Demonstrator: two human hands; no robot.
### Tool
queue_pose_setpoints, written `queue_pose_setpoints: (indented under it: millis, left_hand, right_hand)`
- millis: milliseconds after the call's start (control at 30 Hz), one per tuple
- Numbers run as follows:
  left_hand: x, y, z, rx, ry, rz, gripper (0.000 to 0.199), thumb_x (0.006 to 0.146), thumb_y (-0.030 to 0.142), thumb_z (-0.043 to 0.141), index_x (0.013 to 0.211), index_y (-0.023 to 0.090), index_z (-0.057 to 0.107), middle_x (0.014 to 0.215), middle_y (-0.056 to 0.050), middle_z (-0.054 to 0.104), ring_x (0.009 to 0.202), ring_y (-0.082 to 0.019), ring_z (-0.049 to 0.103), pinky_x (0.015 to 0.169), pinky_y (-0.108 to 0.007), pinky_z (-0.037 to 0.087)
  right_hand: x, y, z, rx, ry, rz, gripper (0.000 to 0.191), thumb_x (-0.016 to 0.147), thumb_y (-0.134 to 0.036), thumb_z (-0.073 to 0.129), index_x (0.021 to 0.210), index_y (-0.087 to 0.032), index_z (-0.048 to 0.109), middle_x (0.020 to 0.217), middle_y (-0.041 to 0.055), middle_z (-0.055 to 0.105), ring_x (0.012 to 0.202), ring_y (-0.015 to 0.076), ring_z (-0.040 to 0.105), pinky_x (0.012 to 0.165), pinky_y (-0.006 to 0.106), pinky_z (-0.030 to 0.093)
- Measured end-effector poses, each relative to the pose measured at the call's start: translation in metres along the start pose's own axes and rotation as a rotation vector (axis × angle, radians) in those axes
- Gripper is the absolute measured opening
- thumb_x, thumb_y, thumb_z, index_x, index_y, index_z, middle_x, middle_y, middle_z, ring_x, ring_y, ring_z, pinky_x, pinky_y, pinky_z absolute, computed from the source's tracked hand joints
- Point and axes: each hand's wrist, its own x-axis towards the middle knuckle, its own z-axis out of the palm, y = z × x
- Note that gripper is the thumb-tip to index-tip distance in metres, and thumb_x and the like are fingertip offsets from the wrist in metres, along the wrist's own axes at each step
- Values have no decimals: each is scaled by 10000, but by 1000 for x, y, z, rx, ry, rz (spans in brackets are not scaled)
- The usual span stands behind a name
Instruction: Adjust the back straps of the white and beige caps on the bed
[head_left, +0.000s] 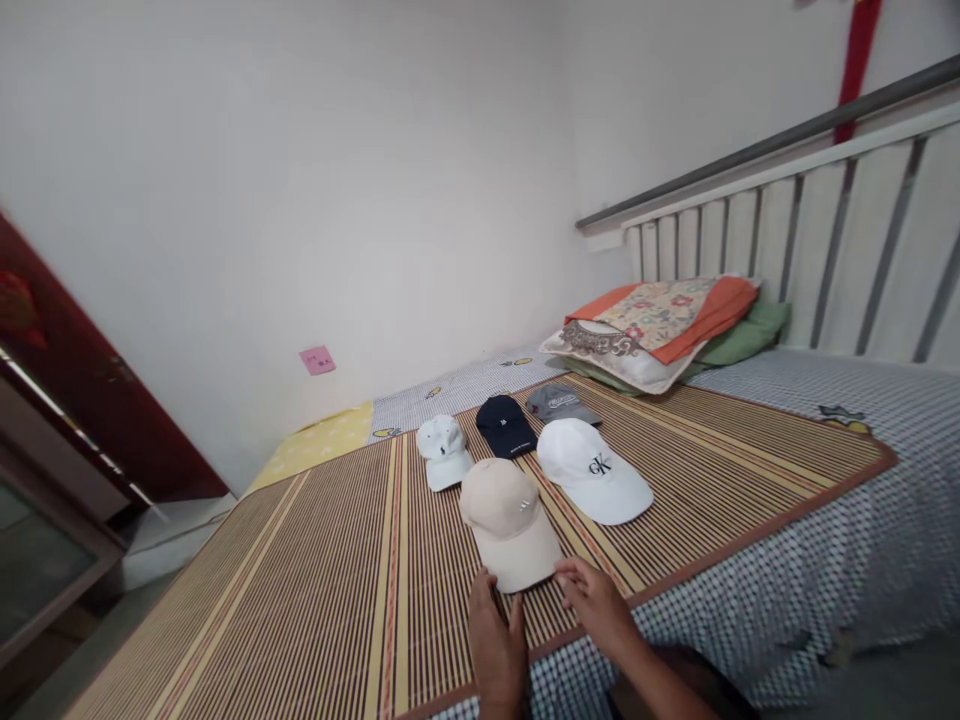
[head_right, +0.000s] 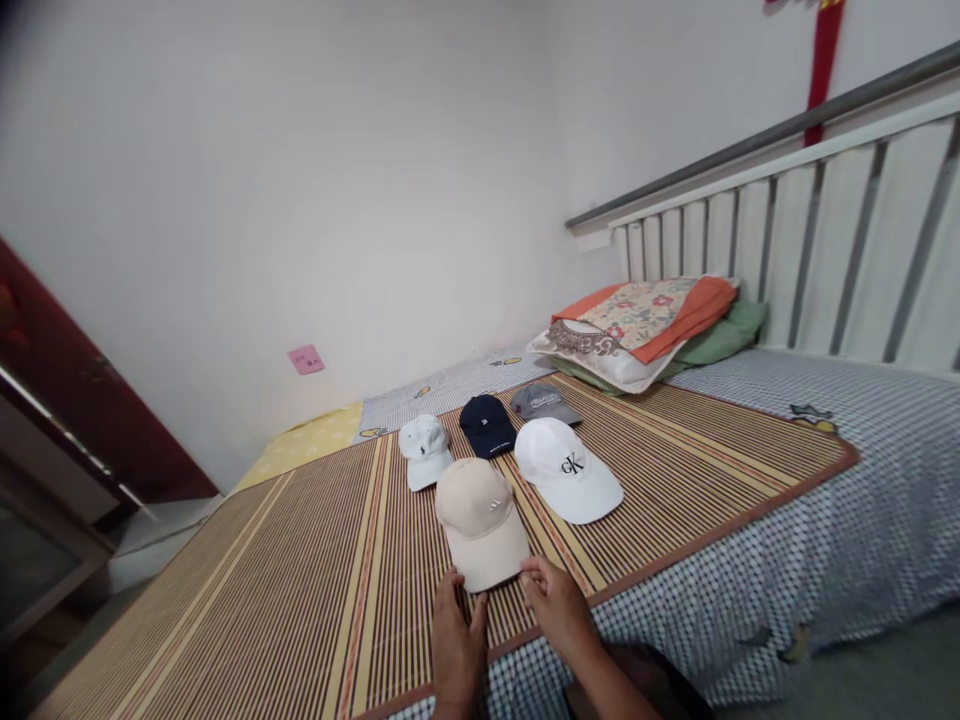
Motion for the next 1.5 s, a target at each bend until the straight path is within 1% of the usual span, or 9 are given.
queue_pose_setpoints:
  millis: [133, 333, 533, 767, 967, 1200, 1300, 1400, 1500]
  left_hand:
    - [1, 4, -6, 31, -39, 20, 362, 885, 322, 684, 1223, 200, 643, 1373, -201, 636, 1370, -366, 510, 1196, -517, 326]
    - [1, 8, -11, 80, -82, 37, 406, 916, 352, 661, 1286, 185, 672, 1398, -213, 639, 1369, -367, 533, 1197, -526, 355]
    - [2, -6, -5, 173, -88, 89, 468, 949, 364, 562, 1359, 152, 635, 1417, -211, 629, 1370, -355, 539, 1182, -528, 389]
    - [3, -15, -3, 300, -111, 143, 498, 979, 377, 480, 1402, 149, 609, 1426, -179, 629, 1365, -313, 556, 1173, -486, 425]
    - [1, -14, -2, 348, -103, 164, 501, 989, 362, 473, 1407, 119, 607, 1439, -202, 622, 1378, -319, 548, 1174, -492, 431]
    - [4, -13, -3, 364, -139, 140, 536, 992, 373, 438, 1429, 104, 592, 1467, -199, 605, 1404, -301, 533, 1202, -461, 402]
    - [2, -14, -6, 358, -165, 132, 565, 972, 353, 440, 1427, 54, 589, 1477, -233, 596, 1415, -321, 526, 1210, -480, 394]
    - [-7, -16, -14, 343, -186, 133, 581, 936, 328, 462, 1411, 25, 605, 1487, -251, 590, 1428, -352, 512, 1215, -521, 385]
    - [-23, -19, -29, 311, -184, 132, 556, 906, 330, 511, 1377, 69, 649, 1487, -225, 604, 1428, -350, 517, 1212, -524, 394]
  right_hand:
    - [0, -6, -1, 3, -1, -18, 385, 778, -537, 553, 943, -212, 677, 903, 85, 776, 682, 255, 743, 669, 402, 608]
    - [1, -8, 0, -10, 7, -9, 398, 778, -518, 537, 964, -197, 681, 926, 103, 768, 628, 237, 729, 597, 379, 595]
    - [6, 1, 0, -18, 13, 1, 440, 757, -545, 555, 1000, -206, 694, 987, 115, 778, 666, 243, 734, 523, 343, 576]
    - [12, 10, 1, -27, -7, -5, 473, 769, -526, 509, 1062, -190, 670, 1072, 138, 781, 688, 231, 752, 649, 369, 620]
    - [11, 10, -1, -62, -15, 24, 447, 806, -496, 491, 1083, -197, 675, 1147, 143, 776, 648, 211, 739, 492, 302, 543]
    - [12, 12, 1, -44, 19, 43, 398, 799, -460, 530, 1058, -203, 689, 1113, 124, 788, 615, 198, 725, 475, 289, 528]
    - [11, 11, 1, -16, 43, 45, 410, 776, -466, 531, 1045, -195, 680, 1110, 146, 780, 612, 212, 727, 464, 305, 534]
    - [7, 9, -2, 15, 62, 45, 419, 747, -492, 533, 1007, -194, 671, 1048, 162, 784, 639, 241, 745, 496, 337, 572]
    - [-1, 6, -9, 35, 67, 31, 408, 733, -514, 530, 959, -206, 673, 939, 150, 799, 712, 282, 773, 593, 383, 624]
